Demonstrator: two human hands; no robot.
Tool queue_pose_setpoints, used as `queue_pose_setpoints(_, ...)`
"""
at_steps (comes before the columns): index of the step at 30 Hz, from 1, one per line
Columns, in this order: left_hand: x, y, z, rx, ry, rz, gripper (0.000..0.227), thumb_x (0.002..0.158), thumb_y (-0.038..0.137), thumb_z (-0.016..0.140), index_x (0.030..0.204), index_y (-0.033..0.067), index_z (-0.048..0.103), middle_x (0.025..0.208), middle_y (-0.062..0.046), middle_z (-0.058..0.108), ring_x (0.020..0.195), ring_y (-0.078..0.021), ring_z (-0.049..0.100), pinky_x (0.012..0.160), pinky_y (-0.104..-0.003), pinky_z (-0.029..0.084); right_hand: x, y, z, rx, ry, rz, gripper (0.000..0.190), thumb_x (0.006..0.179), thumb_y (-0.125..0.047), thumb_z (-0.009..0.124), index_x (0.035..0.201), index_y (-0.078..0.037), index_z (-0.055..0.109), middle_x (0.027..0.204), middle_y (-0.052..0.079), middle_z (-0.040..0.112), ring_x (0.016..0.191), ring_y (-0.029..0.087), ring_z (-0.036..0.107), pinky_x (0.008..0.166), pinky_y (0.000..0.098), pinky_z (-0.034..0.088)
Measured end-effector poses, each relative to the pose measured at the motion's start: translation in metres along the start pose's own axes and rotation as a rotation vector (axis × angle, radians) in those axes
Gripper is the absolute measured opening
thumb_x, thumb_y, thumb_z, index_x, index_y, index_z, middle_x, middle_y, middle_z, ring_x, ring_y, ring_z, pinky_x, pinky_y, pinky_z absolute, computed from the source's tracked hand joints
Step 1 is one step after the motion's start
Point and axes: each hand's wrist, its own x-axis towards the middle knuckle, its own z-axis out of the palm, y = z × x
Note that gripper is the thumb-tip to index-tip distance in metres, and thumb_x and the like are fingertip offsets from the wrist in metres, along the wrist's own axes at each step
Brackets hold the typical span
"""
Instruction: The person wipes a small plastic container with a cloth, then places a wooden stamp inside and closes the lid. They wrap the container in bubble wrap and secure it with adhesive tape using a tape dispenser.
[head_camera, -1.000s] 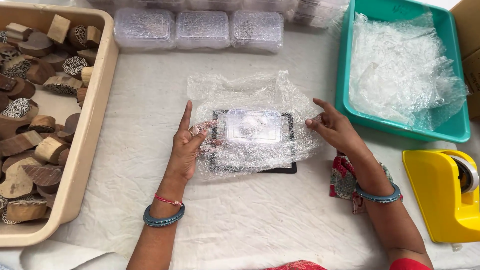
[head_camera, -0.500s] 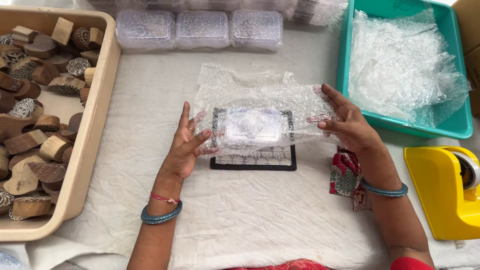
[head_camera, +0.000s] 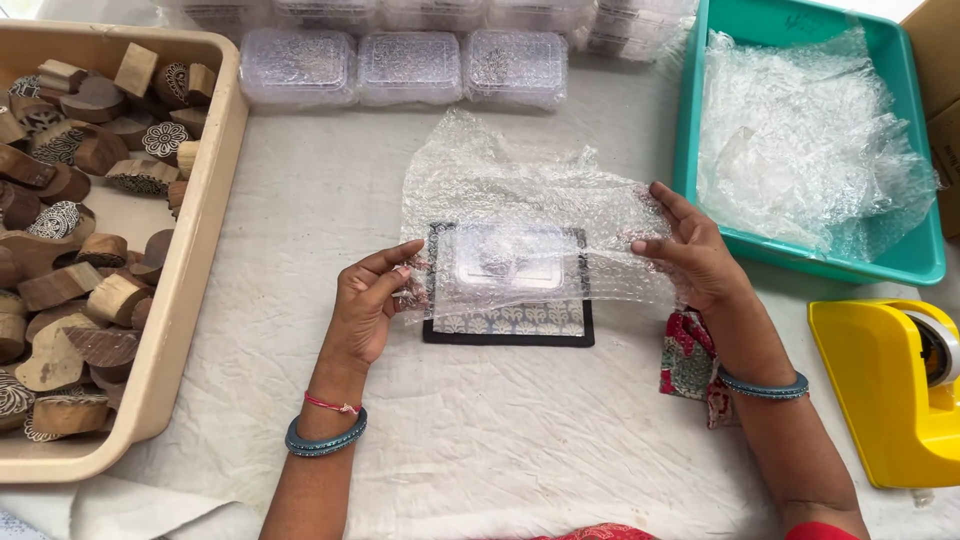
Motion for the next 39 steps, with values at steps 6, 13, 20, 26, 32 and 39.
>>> queue_pose_setpoints(6, -0.006, 0.007, -0.016, 0.394, -0.046, -0.057, 0.049, 0.085, -0.004, 0.070, 0.134, 0.0009, 0.067, 0.083, -0.001, 0.073, 0.070, -0.0034, 0.064, 0.071, -0.018, 0.054, -0.011, -0.008, 0.011, -0.318, -0.147, 0.067, 0.103, 0.072, 0.000, 0.079, 0.160, 0.001, 0.024, 0.167, 0.016, 0.033, 0.107, 0.023, 0.065, 0.073, 0.0336, 0.057)
queue_pose_setpoints(13, -0.015, 0.033, -0.014, 0.799, -0.100, -0.249, 0.057, 0.078, -0.004, 0.060, 0.133, 0.0089, 0.071, 0.067, 0.002, 0.055, 0.056, -0.0042, 0.040, 0.053, -0.022, 0.037, -0.020, -0.010, 0.019, -0.490, -0.286, 0.177, 0.082, 0.077, -0.019, 0.080, 0.149, -0.002, 0.045, 0.152, 0.011, 0.054, 0.103, 0.021, 0.069, 0.070, 0.0344, 0.059)
queue_pose_setpoints(20, -0.010, 0.023, -0.025, 0.831, -0.015, -0.067, 0.053, 0.082, -0.003, 0.057, 0.132, 0.0099, 0.070, 0.087, 0.003, 0.068, 0.062, -0.0023, 0.046, 0.055, -0.019, 0.043, -0.014, -0.045, 0.044, -1.264, -0.028, 0.073, 0.036, 0.097, -0.035, 0.070, 0.122, -0.011, 0.076, 0.102, 0.014, 0.080, 0.078, 0.022, 0.076, 0.070, 0.0382, 0.060)
queue_pose_setpoints(26, -0.003, 0.015, -0.028, 0.764, 0.062, -0.064, 0.061, 0.085, -0.006, 0.057, 0.142, 0.0161, 0.064, 0.094, 0.002, 0.065, 0.065, -0.0037, 0.049, 0.057, -0.020, 0.046, 0.083, -0.033, 0.082, -1.244, -0.018, -0.443, 0.048, 0.097, -0.034, 0.071, 0.134, -0.005, 0.065, 0.128, 0.016, 0.065, 0.101, 0.034, 0.066, 0.083, 0.0479, 0.054)
queue_pose_setpoints(32, 0.005, 0.004, -0.047, 0.466, 0.137, -0.006, 0.067, 0.088, 0.003, 0.073, 0.151, 0.0099, 0.054, 0.100, -0.002, 0.064, 0.083, -0.0058, 0.063, 0.070, -0.025, 0.059, 0.141, 0.003, 0.091, -1.332, -0.043, -0.243, 0.055, 0.090, -0.035, 0.079, 0.130, -0.002, 0.060, 0.103, 0.013, 0.072, 0.100, 0.033, 0.066, 0.085, 0.0526, 0.047)
queue_pose_setpoints(39, -0.006, 0.016, -0.021, 0.327, 0.063, -0.133, 0.101, 0.077, 0.000, 0.080, 0.160, 0.0094, 0.023, 0.108, -0.010, 0.072, 0.090, -0.0148, 0.071, 0.080, -0.029, 0.062, 0.103, -0.021, 0.038, -0.840, 0.046, -0.188, 0.024, 0.099, -0.021, 0.069, 0.101, 0.003, 0.066, 0.084, 0.009, 0.074, 0.061, 0.012, 0.072, 0.048, 0.0291, 0.052)
